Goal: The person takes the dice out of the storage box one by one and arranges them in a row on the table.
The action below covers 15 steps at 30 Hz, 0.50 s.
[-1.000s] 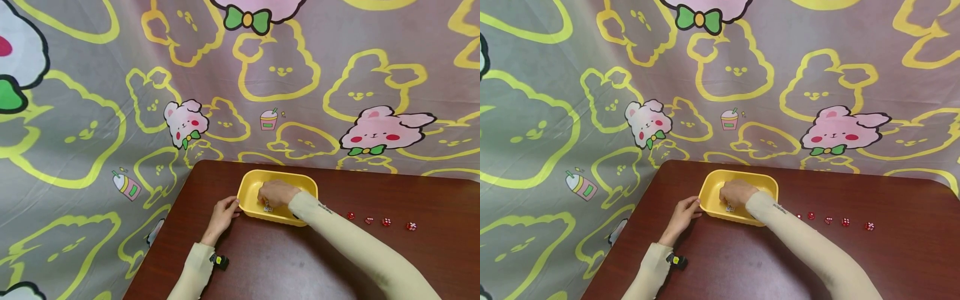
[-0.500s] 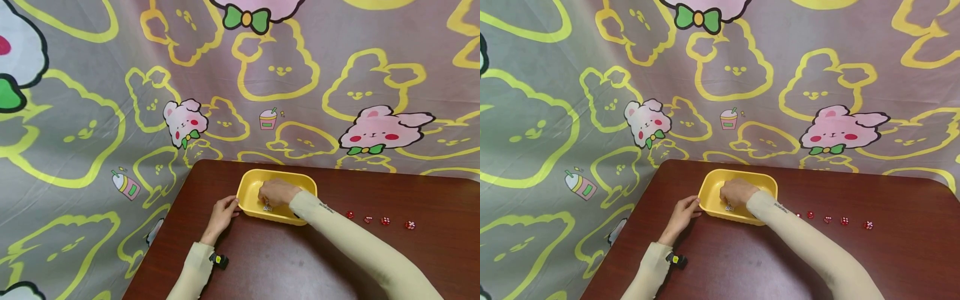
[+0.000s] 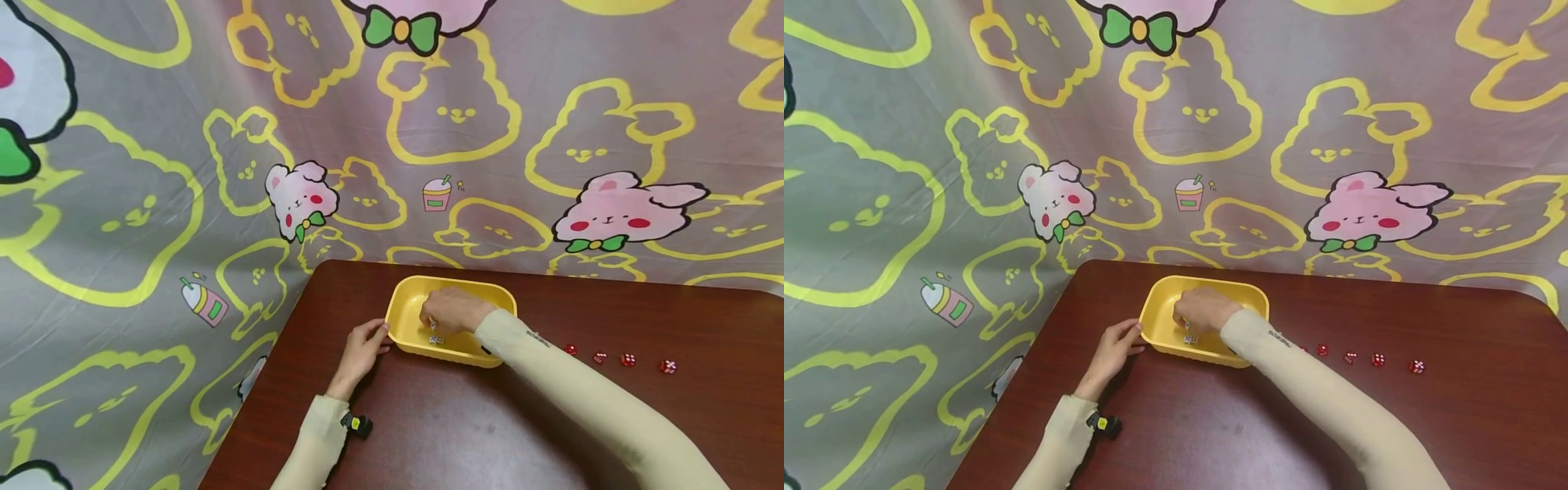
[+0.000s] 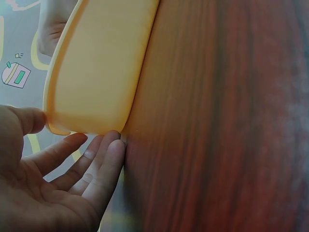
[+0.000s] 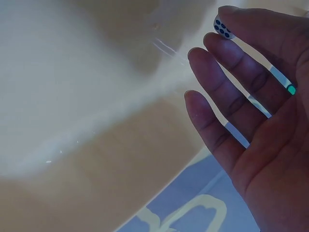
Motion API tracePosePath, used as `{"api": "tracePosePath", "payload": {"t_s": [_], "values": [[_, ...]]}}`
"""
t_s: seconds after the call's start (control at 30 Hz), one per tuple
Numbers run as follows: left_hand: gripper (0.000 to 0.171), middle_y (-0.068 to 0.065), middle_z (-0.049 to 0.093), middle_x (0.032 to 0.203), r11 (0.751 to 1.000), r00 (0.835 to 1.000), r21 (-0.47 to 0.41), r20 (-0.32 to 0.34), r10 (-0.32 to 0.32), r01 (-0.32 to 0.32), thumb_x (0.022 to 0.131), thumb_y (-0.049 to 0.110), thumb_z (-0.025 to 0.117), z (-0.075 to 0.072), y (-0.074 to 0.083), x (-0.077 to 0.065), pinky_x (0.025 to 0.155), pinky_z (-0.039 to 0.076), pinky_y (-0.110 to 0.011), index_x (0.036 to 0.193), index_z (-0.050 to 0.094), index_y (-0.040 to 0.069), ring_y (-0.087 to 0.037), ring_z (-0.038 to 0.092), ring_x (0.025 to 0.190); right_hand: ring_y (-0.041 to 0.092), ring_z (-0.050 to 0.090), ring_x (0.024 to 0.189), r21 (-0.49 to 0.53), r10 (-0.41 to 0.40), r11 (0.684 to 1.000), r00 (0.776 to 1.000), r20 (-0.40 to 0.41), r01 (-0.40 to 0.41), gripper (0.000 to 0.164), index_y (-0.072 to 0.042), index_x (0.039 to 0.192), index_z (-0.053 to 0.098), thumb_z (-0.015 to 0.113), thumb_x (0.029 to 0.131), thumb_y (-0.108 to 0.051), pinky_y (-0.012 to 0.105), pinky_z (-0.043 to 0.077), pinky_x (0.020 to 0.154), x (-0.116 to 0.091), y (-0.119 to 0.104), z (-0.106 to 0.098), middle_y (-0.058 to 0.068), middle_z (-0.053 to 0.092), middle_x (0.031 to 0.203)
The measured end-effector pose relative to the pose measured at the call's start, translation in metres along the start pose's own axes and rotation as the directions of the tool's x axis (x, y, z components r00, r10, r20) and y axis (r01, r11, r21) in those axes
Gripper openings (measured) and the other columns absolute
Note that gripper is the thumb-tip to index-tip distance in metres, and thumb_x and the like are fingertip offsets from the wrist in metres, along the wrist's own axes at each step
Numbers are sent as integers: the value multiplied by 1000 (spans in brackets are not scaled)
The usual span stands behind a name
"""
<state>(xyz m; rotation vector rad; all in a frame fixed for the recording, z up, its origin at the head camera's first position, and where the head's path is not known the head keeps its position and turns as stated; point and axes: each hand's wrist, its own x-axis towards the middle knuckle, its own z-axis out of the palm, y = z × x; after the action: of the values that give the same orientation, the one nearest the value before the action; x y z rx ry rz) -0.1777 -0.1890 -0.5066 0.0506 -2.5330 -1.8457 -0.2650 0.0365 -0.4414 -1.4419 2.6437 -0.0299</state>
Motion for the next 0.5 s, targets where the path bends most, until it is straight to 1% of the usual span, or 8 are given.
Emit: {"api": "tracePosePath", "payload": {"t_s": [0.1,0.27,0.4,0.5], "values": [[35,-26,71,124,1000,1000,7,7,5,-5,109,18,55,0,-2,0,82,68,-34,132,66,-5,-30,77,99,12,61,72,-11,-6,1000,1000,-8,6,13,-22,84,77,76,96,-24,31,57,70,-2,-1,-2,-7,72,81],[35,-27,71,124,1000,1000,11,12,6,-6,109,19,55,-1,-2,0,81,68,-33,132,66,-5,-30,77,99,11,57,68,-10,-16,1000,1000,-13,15,14,-21,82,76,76,96,-23,29,55,67,-4,-3,-8,-8,70,76],[35,-27,71,124,1000,1000,12,15,7,-7,109,19,55,-1,-2,0,82,68,-34,132,66,-5,-30,77,99,11,55,66,-11,-15,1000,1000,-12,15,14,-21,81,75,76,94,-17,29,53,65,-5,-3,-11,-9,68,75],[35,-26,71,124,1000,1000,10,14,1,-2,109,18,55,-1,-1,0,82,68,-33,132,66,-5,-30,77,99,11,55,67,5,1,1000,1000,-3,-1,12,-22,83,76,75,91,-13,29,52,66,-7,-3,-13,-8,69,78]]}}
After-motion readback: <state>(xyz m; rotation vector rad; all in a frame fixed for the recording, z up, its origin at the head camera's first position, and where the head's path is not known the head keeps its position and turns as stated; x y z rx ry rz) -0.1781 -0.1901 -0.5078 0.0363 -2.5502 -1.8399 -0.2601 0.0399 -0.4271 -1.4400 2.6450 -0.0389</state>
